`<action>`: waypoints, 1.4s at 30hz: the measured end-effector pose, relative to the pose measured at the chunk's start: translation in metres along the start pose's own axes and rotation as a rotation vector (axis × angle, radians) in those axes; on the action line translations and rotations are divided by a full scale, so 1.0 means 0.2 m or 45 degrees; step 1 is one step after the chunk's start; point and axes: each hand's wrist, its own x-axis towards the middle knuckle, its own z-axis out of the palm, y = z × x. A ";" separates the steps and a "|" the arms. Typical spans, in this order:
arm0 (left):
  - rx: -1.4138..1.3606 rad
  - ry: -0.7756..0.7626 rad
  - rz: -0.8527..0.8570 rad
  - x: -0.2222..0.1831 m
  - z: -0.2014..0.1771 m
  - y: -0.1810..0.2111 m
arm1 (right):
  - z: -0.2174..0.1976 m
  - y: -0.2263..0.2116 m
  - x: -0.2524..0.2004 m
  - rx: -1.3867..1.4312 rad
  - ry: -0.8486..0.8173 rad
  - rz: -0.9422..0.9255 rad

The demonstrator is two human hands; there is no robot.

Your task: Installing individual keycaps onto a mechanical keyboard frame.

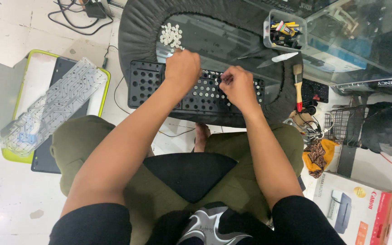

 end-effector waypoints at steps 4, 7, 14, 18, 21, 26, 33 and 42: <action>0.001 0.081 0.024 0.00 -0.01 0.04 | -0.01 -0.02 -0.01 -0.097 -0.067 -0.005; -0.005 0.131 -0.026 0.01 -0.05 0.10 | -0.01 -0.04 0.00 -0.144 -0.072 0.008; -0.023 0.111 0.025 -0.01 -0.08 0.11 | 0.01 -0.03 0.01 -0.100 -0.073 0.074; -0.108 -0.045 0.005 -0.02 -0.08 0.10 | 0.01 -0.02 0.00 -0.080 -0.061 0.065; -0.169 -0.125 -0.022 0.00 -0.08 0.04 | 0.02 -0.01 0.00 -0.108 -0.068 0.071; 0.028 -0.087 -0.079 0.10 -0.17 -0.11 | 0.00 -0.02 0.00 -0.141 -0.099 0.005; 0.226 0.338 -0.105 0.11 -0.07 -0.26 | 0.00 -0.01 0.00 -0.174 -0.124 0.052; 0.098 0.370 -0.030 0.08 -0.25 -0.21 | -0.01 -0.05 0.01 -0.142 -0.084 0.058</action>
